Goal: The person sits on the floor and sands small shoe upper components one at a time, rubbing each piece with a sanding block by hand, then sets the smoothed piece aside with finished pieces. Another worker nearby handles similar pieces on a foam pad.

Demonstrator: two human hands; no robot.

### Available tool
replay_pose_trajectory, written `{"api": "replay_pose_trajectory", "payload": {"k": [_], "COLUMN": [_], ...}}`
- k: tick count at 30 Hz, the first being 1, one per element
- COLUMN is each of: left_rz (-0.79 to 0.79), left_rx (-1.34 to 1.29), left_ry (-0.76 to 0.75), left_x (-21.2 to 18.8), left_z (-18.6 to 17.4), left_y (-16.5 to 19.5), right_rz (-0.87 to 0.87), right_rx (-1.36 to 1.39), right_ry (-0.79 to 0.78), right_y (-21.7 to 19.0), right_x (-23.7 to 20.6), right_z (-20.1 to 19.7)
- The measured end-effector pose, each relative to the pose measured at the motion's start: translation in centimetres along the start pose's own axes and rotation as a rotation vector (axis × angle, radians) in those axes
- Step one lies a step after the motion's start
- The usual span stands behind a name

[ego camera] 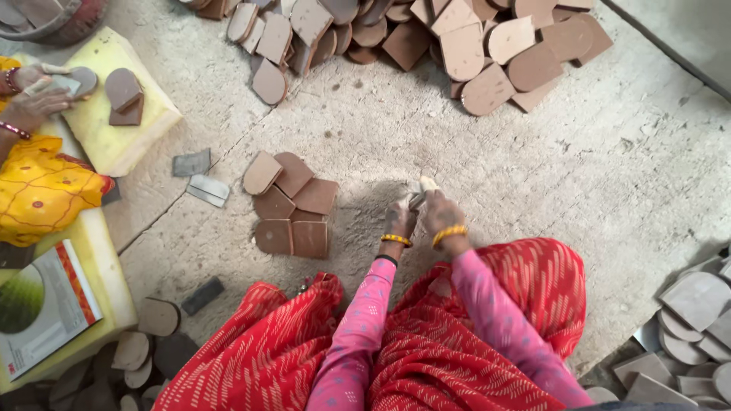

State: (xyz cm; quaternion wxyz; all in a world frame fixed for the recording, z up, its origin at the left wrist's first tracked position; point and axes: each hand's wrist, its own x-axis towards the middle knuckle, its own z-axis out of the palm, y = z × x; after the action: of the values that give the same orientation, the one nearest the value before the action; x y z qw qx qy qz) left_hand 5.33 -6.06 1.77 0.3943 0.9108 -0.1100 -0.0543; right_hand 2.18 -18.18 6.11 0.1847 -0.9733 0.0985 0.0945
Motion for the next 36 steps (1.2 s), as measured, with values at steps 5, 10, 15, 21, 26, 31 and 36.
{"api": "replay_pose_trajectory", "payload": {"k": [5,10,15,21,26,31,36], "left_rz": [-0.062,0.047,-0.091,-0.078,0.039,0.048,0.160], "left_rx": [-0.152,0.060,-0.162,0.082,-0.221,-0.509,-0.469], "left_ry": [-0.032,0.017,0.057,-0.089,0.222,0.188,0.229], "left_x": [-0.3,-0.5,-0.3,-1.0,-2.0,-4.1,-6.3], "left_z": [0.1,-0.8,-1.6,0.2,-0.3,-2.5,-1.6], "left_y": [-0.6,0.2,1.0,-0.2,-0.2,-1.3,-3.5], "right_rz": [-0.055,0.072,0.041,0.101,-0.013,0.018,-0.081], "right_rx": [-0.128,0.017,0.113,-0.011,0.197,0.153,0.063], "right_ry": [0.235,-0.102,-0.127,-0.019,-0.073,-0.040,0.069], "right_y": [-4.5,-1.5,-0.4,-1.6,0.3,-1.6,-2.5], "right_x": [-5.3,1.4,2.5,-2.9,1.3,-1.4,-4.9], "right_z": [-0.7,-1.4,-0.8,1.4,0.2,1.6,3.7]}}
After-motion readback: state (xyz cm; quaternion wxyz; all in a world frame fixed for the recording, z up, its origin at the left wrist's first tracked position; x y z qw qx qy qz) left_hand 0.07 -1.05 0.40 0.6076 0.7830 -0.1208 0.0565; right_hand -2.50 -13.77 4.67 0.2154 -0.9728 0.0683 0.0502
